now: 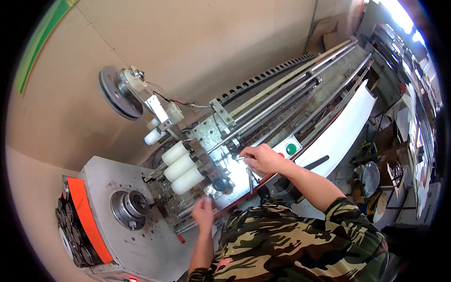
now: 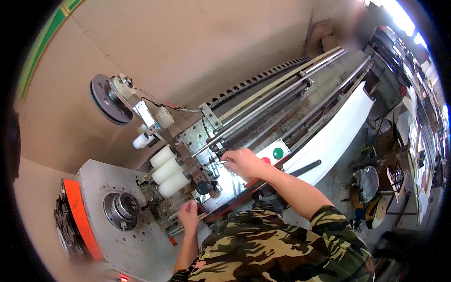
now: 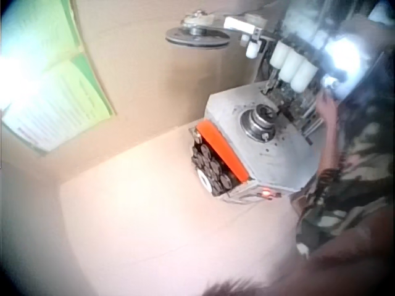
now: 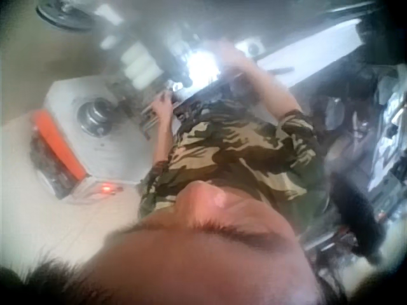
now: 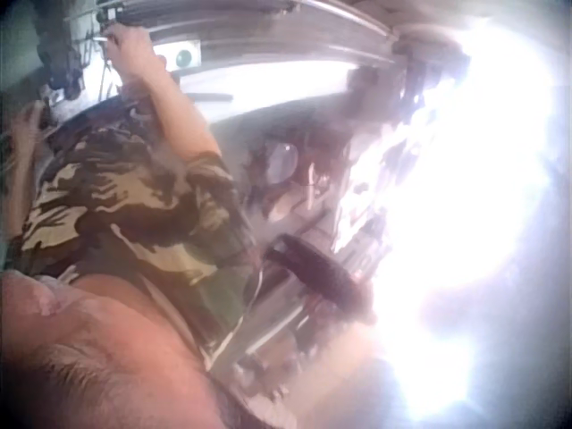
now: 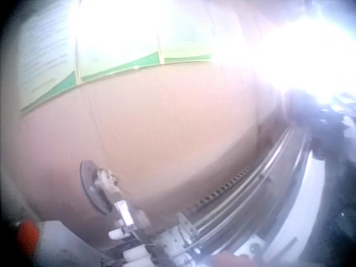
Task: The person operates a metalworking machine, inserting cylindrical metal parts into a fixture and securing them with a tool. They then place white cylindrical rollers onto the machine's shafts and adjust the assembly using a wrench. The person works in a workshop environment, handling various metal components and tools to configure the equipment.
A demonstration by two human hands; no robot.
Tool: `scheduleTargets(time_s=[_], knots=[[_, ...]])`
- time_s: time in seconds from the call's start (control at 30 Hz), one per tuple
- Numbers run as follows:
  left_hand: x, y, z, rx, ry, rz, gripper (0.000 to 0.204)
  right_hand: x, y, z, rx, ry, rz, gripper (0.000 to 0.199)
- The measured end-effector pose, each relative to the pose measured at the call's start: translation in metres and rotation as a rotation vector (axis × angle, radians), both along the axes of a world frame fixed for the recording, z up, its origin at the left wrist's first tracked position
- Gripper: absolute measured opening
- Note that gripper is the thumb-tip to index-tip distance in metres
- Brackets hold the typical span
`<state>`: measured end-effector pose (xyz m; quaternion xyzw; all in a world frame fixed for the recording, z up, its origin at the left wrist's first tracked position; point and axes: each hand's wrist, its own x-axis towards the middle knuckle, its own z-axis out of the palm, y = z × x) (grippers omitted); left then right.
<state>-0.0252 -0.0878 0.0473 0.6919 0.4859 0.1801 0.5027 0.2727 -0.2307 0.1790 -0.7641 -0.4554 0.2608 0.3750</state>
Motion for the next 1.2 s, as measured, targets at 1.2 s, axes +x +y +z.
scheduleTargets(time_s=[1.2], knots=[[0.136, -0.072, 0.104, -1.276, -0.682, 0.035, 0.036, 0.011, 0.078, -0.122, -0.302, 0.565, 0.048, 0.019]])
